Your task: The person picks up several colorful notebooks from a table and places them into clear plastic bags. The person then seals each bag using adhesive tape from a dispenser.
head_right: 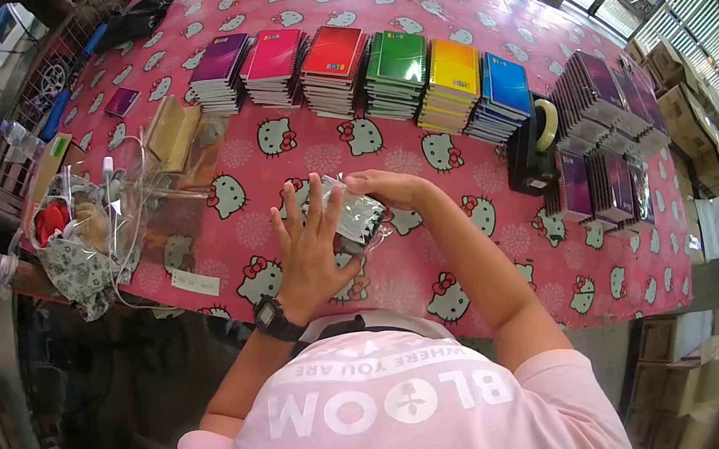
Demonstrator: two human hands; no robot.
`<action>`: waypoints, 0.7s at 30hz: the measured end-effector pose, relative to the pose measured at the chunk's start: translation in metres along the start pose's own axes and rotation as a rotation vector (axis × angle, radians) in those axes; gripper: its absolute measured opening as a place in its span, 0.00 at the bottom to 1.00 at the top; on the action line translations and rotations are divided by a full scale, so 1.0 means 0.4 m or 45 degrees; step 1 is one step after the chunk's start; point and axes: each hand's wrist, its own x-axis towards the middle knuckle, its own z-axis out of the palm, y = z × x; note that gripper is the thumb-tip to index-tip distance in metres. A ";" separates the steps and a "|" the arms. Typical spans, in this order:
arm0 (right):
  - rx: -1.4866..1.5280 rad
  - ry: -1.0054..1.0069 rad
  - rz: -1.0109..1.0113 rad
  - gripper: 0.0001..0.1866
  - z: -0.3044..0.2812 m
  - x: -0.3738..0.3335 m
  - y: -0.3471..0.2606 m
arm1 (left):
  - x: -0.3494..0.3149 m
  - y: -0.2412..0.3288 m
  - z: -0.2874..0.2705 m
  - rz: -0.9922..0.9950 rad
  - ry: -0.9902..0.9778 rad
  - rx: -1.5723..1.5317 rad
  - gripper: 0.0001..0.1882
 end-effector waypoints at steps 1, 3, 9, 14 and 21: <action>-0.162 0.020 0.061 0.30 -0.009 -0.001 0.017 | -0.009 -0.001 0.005 -0.009 0.006 0.008 0.53; -0.482 0.096 0.162 0.27 -0.054 -0.015 0.039 | -0.004 0.000 0.005 0.014 0.023 0.025 0.54; -0.457 0.773 -0.253 0.19 -0.088 -0.089 0.112 | 0.101 -0.019 -0.034 0.532 -0.190 0.428 0.55; -0.528 1.023 -0.304 0.11 -0.144 -0.186 0.191 | 0.189 -0.027 -0.076 0.628 -0.336 -0.495 0.62; 0.173 0.370 -0.557 0.30 0.031 -0.244 0.072 | 0.070 -0.087 0.050 -0.027 -0.007 -1.630 0.67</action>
